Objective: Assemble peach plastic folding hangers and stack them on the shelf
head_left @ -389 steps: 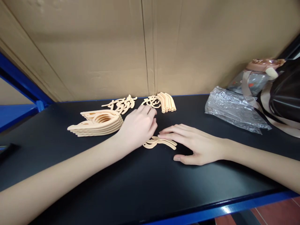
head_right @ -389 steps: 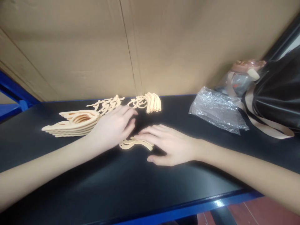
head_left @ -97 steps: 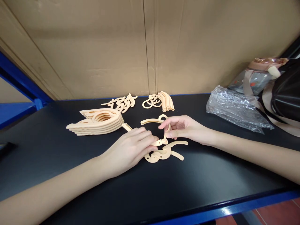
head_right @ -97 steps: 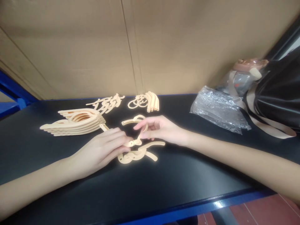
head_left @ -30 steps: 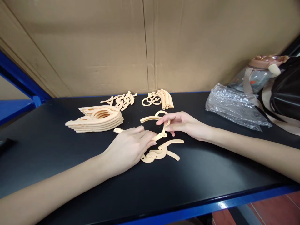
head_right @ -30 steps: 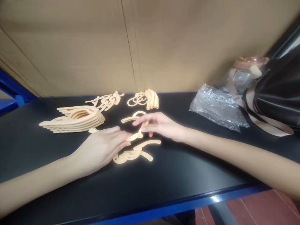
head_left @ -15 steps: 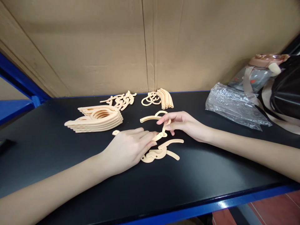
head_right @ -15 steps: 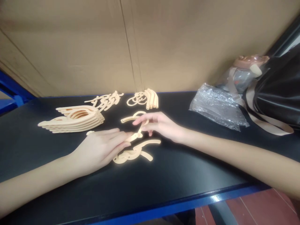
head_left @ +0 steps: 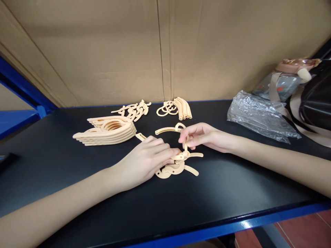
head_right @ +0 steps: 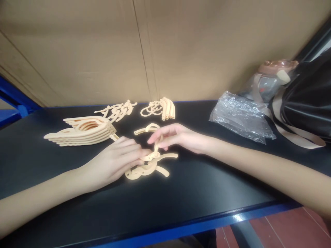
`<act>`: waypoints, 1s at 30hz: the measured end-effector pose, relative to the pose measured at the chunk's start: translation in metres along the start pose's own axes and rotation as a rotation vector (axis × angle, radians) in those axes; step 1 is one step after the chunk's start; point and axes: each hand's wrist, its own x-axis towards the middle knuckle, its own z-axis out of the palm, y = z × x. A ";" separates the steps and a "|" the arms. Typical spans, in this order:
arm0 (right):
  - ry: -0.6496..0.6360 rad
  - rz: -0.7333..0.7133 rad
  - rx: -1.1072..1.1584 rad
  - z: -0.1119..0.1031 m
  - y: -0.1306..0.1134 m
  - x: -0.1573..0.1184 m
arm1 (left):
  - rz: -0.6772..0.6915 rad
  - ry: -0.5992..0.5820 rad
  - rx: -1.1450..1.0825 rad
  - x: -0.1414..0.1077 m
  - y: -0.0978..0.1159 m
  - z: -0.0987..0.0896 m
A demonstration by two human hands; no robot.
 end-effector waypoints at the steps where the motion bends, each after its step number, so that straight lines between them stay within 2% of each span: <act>1: -0.006 0.001 0.005 0.000 0.000 0.000 | 0.005 -0.003 -0.009 0.000 0.000 0.000; 8: 0.093 -0.034 0.120 -0.002 0.005 0.001 | -0.020 0.022 0.051 0.001 0.001 -0.001; 21: 0.031 -0.019 -0.002 0.001 0.001 0.002 | -0.031 0.017 0.056 0.002 0.000 0.001; 30: 0.017 0.007 -0.042 0.002 -0.001 0.001 | 0.015 0.028 0.038 0.000 0.001 0.000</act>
